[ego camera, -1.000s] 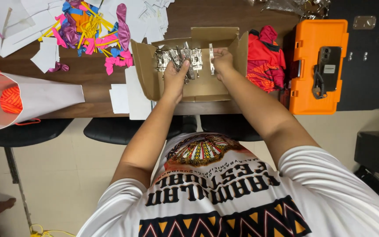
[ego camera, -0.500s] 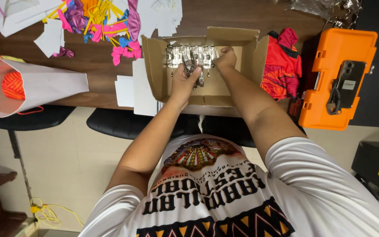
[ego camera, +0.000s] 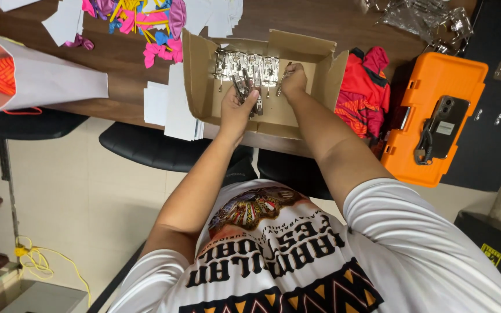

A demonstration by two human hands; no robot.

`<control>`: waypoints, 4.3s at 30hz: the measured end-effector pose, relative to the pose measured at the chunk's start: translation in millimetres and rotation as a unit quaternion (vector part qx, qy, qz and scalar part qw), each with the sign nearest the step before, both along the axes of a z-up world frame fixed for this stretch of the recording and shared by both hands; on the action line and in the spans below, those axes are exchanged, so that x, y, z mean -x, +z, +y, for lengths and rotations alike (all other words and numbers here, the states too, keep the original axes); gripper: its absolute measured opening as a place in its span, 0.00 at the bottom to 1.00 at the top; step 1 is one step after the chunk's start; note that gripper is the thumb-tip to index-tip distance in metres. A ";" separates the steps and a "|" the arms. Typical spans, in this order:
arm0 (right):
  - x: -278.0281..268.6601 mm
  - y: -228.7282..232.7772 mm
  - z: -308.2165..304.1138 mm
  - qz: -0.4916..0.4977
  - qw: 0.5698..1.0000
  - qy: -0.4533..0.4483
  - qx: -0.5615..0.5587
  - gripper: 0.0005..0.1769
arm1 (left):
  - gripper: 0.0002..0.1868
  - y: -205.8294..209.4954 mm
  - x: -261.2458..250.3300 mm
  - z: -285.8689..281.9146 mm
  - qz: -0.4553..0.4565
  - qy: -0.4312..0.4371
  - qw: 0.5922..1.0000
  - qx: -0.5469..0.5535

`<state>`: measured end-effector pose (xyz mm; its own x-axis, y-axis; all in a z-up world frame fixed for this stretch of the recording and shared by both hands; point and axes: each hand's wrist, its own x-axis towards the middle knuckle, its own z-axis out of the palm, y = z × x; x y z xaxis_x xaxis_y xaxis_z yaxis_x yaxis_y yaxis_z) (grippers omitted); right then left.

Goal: The person organizes various items on a cluttered table, including colorful ribbons, a black case, and a cardboard box. They move the case and box to different positions and then place several silver metal clips into the cardboard box.

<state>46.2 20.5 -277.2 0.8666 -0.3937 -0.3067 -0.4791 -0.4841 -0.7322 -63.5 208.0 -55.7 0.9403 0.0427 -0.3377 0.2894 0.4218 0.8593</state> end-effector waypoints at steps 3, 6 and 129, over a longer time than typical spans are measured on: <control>2.1 12.3 -0.6 0.008 1.000 0.017 0.011 0.08 | 0.12 1.5 7.3 0.9 -0.015 0.011 1.000 0.010; 2.5 -9.0 -7.1 0.011 0.997 0.026 0.066 0.06 | 0.12 -9.6 13.3 3.8 -0.018 0.008 1.000 0.007; 5.8 97.8 8.5 0.081 0.991 0.049 0.093 0.11 | 0.10 -22.9 -17.3 20.1 0.117 -0.135 0.977 0.114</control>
<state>40.4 29.0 -179.4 0.8483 -0.3736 -0.3753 -0.5278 -0.6538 -0.5422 -46.2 228.1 -78.5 0.8025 -0.2978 -0.5171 0.5943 0.4757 0.6485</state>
